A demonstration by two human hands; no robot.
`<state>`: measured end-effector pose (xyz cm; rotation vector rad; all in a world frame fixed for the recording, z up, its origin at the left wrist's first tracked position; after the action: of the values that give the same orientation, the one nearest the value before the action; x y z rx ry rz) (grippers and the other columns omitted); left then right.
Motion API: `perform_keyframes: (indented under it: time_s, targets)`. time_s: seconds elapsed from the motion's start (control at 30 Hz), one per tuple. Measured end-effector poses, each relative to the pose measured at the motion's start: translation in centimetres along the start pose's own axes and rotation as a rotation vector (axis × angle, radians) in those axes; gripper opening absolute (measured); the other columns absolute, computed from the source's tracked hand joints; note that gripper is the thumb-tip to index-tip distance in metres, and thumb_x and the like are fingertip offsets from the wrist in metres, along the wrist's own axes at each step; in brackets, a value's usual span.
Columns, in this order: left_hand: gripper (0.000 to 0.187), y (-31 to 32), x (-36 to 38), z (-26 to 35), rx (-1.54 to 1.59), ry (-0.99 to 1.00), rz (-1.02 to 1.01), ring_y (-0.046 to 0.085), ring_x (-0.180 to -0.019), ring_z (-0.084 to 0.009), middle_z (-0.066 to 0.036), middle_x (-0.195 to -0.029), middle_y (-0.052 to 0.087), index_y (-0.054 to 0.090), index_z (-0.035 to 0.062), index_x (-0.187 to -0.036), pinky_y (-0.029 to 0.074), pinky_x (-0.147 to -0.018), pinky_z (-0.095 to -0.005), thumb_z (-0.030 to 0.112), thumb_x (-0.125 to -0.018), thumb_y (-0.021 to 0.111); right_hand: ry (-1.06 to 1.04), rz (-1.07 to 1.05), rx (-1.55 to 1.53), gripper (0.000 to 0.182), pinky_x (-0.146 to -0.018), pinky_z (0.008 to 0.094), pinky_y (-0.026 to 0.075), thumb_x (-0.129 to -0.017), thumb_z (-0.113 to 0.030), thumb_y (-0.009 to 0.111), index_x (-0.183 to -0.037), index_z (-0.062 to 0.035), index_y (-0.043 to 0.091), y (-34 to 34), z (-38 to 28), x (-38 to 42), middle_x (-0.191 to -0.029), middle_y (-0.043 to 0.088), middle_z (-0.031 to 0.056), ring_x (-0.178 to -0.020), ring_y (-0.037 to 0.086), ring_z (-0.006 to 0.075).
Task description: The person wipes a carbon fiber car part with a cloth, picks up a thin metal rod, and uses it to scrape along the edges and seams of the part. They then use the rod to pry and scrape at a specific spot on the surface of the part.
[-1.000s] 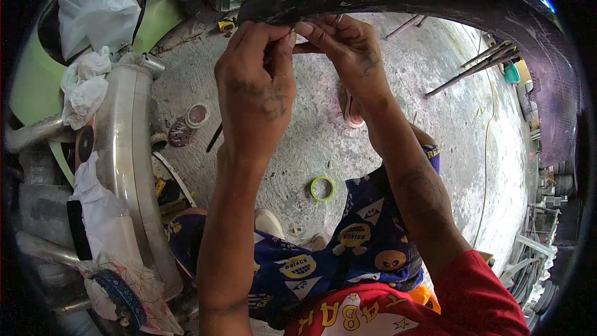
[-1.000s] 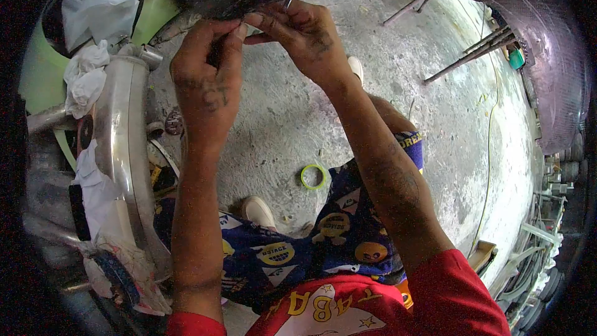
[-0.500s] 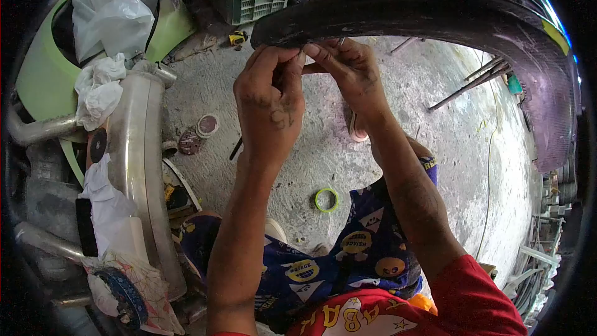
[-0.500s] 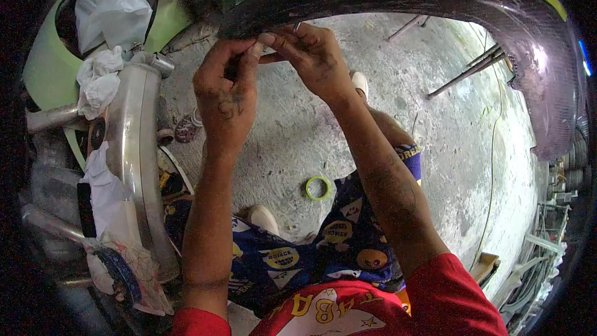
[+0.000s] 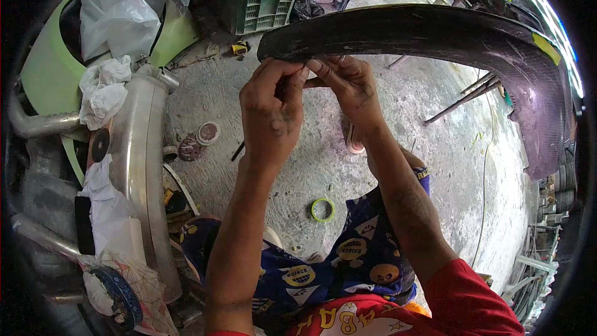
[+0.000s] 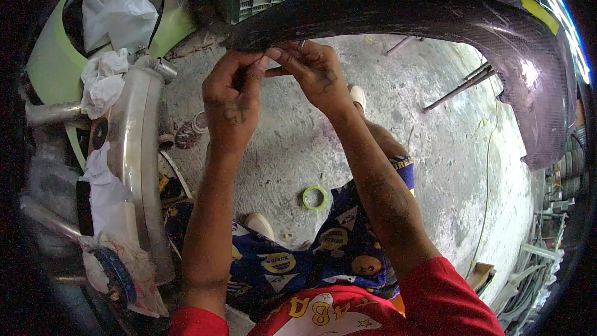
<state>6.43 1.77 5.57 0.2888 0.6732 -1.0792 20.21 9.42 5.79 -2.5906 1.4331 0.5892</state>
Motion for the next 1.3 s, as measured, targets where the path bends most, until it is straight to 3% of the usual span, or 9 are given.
perform_keyframes:
  time_s: [0.23,0.3,0.53,0.6,0.73,0.8,0.93,1.1,1.3]
  targets:
    - [0.009,-0.3,-0.3,0.5,-0.277,0.247,0.024,0.066,-0.076,-0.0173,-0.012,-0.093,0.067,0.065,-0.0012,-0.101,0.051,-0.067,-0.0305,0.006,-0.097,0.062,-0.011,-0.019,-0.073,0.018,-0.086,0.0406,0.064,-0.098,-0.005,0.062,-0.112,0.0056,0.068,-0.2,0.5,-0.1,-0.116,0.07,0.0153,-0.104,0.069,0.0232]
    - [0.009,-0.2,-0.2,0.0,0.022,-0.02,-0.024,0.067,-0.076,-0.0206,-0.013,-0.091,0.066,0.065,-0.0012,-0.101,0.052,-0.067,-0.0311,0.005,-0.095,0.063,-0.002,-0.031,-0.058,0.018,-0.086,0.0407,0.064,-0.098,-0.006,0.062,-0.112,0.0058,0.068,-0.2,0.1,0.0,-0.116,0.07,0.0151,-0.104,0.069,0.0231]
    - [0.01,-0.3,-0.4,0.2,-0.165,0.161,0.045,0.063,-0.076,-0.0135,-0.005,-0.09,0.069,0.068,0.0008,-0.1,0.05,-0.065,-0.0292,0.009,-0.095,0.069,-0.035,-0.069,-0.016,0.019,-0.088,0.0419,0.063,-0.1,-0.005,0.059,-0.113,0.0069,0.066,-0.3,0.1,0.0,-0.118,0.069,0.0151,-0.105,0.069,0.0234]
    - [0.006,-0.5,-0.6,-0.1,0.13,0.01,0.004,0.068,-0.074,-0.0155,-0.011,-0.09,0.069,0.068,-0.0033,-0.096,0.056,-0.064,-0.0288,0.002,-0.094,0.067,-0.039,-0.08,-0.029,0.019,-0.089,0.0422,0.063,-0.101,-0.004,0.058,-0.114,0.007,0.065,-0.2,-0.1,-0.2,-0.118,0.069,0.0157,-0.107,0.068,0.0238]
    - [0.008,-1.1,-0.6,0.3,0.168,-0.116,0.002,0.069,-0.073,-0.0135,-0.009,-0.089,0.072,0.07,-0.0022,-0.098,0.057,-0.064,-0.0276,0.005,-0.093,0.069,-0.025,-0.11,-0.066,0.022,-0.091,0.0424,0.062,-0.101,-0.004,0.057,-0.119,0.0067,0.063,-0.1,-0.1,-0.2,-0.121,0.067,0.0171,-0.11,0.067,0.0247]
    - [0.016,-1.3,-0.7,0.2,0.101,-0.076,0.033,0.056,-0.066,-0.007,0.001,-0.073,0.064,0.072,0.0007,-0.097,0.044,-0.06,-0.0232,0.015,-0.092,0.075,-0.025,-0.108,-0.069,0.022,-0.091,0.0426,0.062,-0.101,-0.004,0.057,-0.12,0.0067,0.062,0.2,-0.5,0.1,-0.121,0.067,0.0174,-0.11,0.067,0.0247]
    - [0.007,-1.1,-0.7,0.2,0.102,-0.151,-0.01,0.069,-0.071,-0.0141,-0.01,-0.087,0.072,0.07,-0.0011,-0.097,0.055,-0.061,-0.0288,0.004,-0.092,0.07,-0.016,-0.089,-0.083,0.025,-0.091,0.0424,0.062,-0.101,-0.007,0.058,-0.121,0.0074,0.061,0.2,-0.6,0.3,-0.121,0.067,0.018,-0.11,0.067,0.0246]
    - [0.007,-1.2,-1.1,0.7,-0.166,0.204,0.045,0.07,-0.072,-0.0185,-0.01,-0.085,0.068,0.069,0.0005,-0.096,0.055,-0.059,-0.0318,0.004,-0.09,0.071,-0.016,-0.086,-0.027,0.026,-0.091,0.0419,0.062,-0.102,-0.008,0.057,-0.121,0.0079,0.061,0.2,-0.8,0.3,-0.122,0.067,0.0181,-0.11,0.067,0.0243]
    - [0.008,-2.1,-1.6,0.8,-0.113,0.211,0.036,0.07,-0.071,-0.018,-0.01,-0.086,0.07,0.069,0.0,-0.094,0.055,-0.057,-0.0304,0.006,-0.089,0.073,-0.048,-0.084,-0.018,0.026,-0.09,0.0416,0.062,-0.102,-0.01,0.058,-0.121,0.0063,0.062,0.3,-0.6,0.3,-0.121,0.068,0.0173,-0.109,0.068,0.0243]
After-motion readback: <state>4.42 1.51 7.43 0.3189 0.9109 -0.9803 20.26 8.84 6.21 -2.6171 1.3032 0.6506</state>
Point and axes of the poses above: each hand's wrist, its own x-axis away from the middle knuckle, its own y-axis out of the palm, z = x × y, the point moved 2 cm from there along -x, towards the middle knuckle
